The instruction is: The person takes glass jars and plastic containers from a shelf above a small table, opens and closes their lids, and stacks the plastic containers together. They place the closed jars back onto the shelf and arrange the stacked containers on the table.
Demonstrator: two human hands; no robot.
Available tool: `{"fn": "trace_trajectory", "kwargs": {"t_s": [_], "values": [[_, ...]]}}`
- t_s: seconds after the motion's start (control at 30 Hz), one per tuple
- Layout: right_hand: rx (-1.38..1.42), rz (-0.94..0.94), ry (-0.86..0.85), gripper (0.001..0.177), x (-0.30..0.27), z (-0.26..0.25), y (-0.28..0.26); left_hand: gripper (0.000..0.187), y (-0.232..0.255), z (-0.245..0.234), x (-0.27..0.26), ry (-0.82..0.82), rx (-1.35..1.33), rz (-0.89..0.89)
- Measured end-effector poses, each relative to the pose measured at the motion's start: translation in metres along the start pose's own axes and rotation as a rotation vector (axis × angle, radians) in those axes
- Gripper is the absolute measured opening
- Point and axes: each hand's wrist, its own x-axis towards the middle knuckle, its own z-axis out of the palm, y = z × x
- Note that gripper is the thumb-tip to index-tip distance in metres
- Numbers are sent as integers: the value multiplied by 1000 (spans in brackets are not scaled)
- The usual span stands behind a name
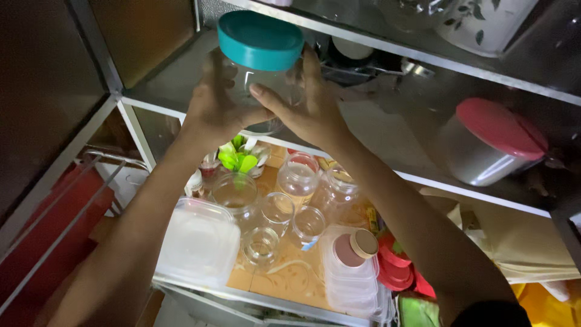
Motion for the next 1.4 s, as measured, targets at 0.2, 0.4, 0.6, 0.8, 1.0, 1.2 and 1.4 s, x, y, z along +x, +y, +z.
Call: {"fn": "trace_trajectory", "kwargs": {"t_s": [0.2, 0.4, 0.6, 0.8, 1.0, 1.2, 1.4], "values": [[-52, -3, 20, 86, 26, 9, 26, 121, -29, 4, 37, 1, 11, 11], [-105, 50, 9, 87, 46, 16, 43, 119, -64, 12, 69, -38, -13, -48], [-425, 252, -70, 70, 71, 11, 52, 137, -81, 10, 96, -148, 47, -71], [-473, -199, 67, 55, 81, 8, 61, 125, -68, 13, 117, -154, 375, -142], [-299, 327, -11, 50, 90, 18, 69, 126, -65, 19, 136, -88, 403, -15], [-547, 168, 39, 47, 100, 28, 99, 116, -60, 24, 141, -117, 75, -261], [-497, 131, 81, 46, 103, 32, 126, 109, -72, 35, 147, -37, 110, -201]]}}
